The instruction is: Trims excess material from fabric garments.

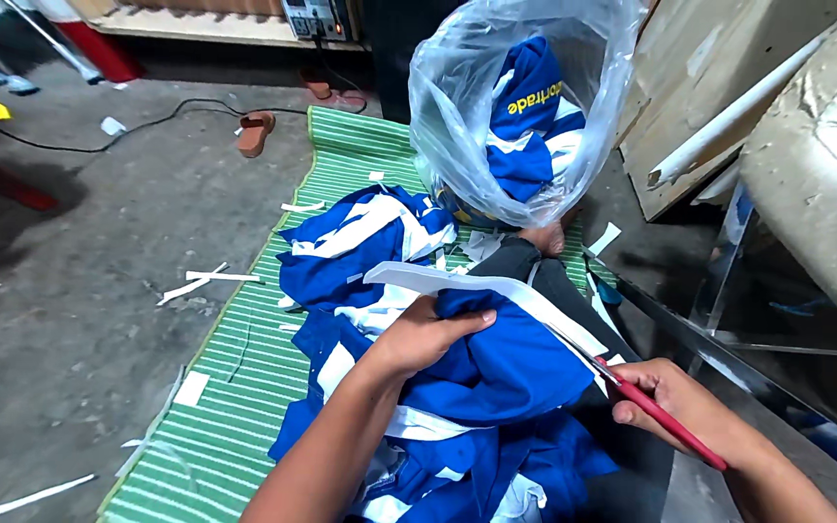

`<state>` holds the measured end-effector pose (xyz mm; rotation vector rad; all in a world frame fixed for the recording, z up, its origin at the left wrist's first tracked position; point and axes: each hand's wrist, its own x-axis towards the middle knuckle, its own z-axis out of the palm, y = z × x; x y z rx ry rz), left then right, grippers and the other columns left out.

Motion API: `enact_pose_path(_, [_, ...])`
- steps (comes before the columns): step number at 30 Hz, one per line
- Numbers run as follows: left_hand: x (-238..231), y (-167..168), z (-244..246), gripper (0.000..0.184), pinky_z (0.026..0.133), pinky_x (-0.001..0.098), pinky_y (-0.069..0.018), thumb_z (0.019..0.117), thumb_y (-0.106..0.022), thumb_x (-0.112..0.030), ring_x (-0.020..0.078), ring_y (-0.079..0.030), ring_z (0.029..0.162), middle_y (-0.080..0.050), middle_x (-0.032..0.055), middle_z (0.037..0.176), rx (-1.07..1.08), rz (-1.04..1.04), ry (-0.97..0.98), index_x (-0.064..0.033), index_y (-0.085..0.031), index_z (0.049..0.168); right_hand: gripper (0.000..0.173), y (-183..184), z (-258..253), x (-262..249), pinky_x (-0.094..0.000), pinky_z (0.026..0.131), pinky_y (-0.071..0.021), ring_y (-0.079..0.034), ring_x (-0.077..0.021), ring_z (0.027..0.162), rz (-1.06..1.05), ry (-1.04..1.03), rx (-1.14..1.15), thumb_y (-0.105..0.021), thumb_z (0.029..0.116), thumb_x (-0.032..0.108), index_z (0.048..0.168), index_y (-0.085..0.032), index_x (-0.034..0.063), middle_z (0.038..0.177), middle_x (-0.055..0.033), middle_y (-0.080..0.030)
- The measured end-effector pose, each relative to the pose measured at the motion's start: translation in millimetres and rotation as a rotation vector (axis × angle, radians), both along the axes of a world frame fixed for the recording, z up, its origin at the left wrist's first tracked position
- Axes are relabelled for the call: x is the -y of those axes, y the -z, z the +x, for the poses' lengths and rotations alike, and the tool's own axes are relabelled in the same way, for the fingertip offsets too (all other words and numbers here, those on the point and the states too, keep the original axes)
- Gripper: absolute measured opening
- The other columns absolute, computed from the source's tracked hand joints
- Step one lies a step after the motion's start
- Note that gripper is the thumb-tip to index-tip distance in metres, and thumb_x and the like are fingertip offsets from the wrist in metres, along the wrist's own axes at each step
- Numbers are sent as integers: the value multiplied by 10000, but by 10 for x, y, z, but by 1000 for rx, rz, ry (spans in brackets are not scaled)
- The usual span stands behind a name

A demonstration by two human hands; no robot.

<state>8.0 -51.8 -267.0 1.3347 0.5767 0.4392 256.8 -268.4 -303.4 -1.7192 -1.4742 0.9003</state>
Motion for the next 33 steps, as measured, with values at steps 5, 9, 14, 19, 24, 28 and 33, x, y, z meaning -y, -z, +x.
enact_pose_path(5, [-12,-29,-4,135,850,232,-580,921,-666,29,25,-693,876,-738,-36,902,-3,-33,15,-80,-703,993,594,-18,24,-36,-131,404,-289,-376,101,442,-4,-31,23,-636,837,762,651,-594,200,510,164,-432])
enact_pose_path(9, [3,-1,25,114,865,239,-579,911,-690,0,27,-698,884,-743,-32,905,-52,-55,49,-67,-701,1003,476,-34,32,-83,-113,442,-316,-412,115,491,-12,-72,27,-666,886,612,712,-629,170,557,156,-476])
enact_pose_path(14, [-22,-2,30,123,867,245,-577,918,-672,6,38,-693,896,-734,-25,914,-32,-79,51,-66,-685,1017,484,11,-1,-125,-125,431,-305,-400,119,479,7,-15,94,-660,879,592,663,-625,160,533,153,-470])
enact_pose_path(19, [-43,5,45,115,860,241,-577,925,-653,8,38,-692,885,-732,-26,906,-24,-123,91,-71,-683,1003,504,28,-12,-173,-112,437,-310,-400,123,484,44,-22,102,-664,878,613,663,-609,161,539,156,-464])
enact_pose_path(24, [-51,-8,54,140,860,237,-578,920,-652,10,33,-693,888,-729,-30,913,-26,-161,96,-75,-656,1032,462,-10,-35,-262,-96,458,-317,-407,142,505,51,-8,147,-661,867,550,660,-615,139,544,153,-475])
enact_pose_path(28, [-79,6,46,126,843,235,-580,926,-639,17,33,-694,868,-731,-29,894,-9,-180,113,-84,-674,992,487,-3,-4,-285,-108,441,-307,-402,135,487,64,-14,144,-658,875,579,637,-604,157,529,156,-468])
enact_pose_path(33, [-83,28,62,124,853,233,-578,938,-628,5,27,-695,879,-734,-41,901,-29,-214,157,-94,-679,993,488,6,-2,-351,-110,465,-353,-445,132,518,50,-18,152,-659,863,599,670,-629,152,562,153,-509])
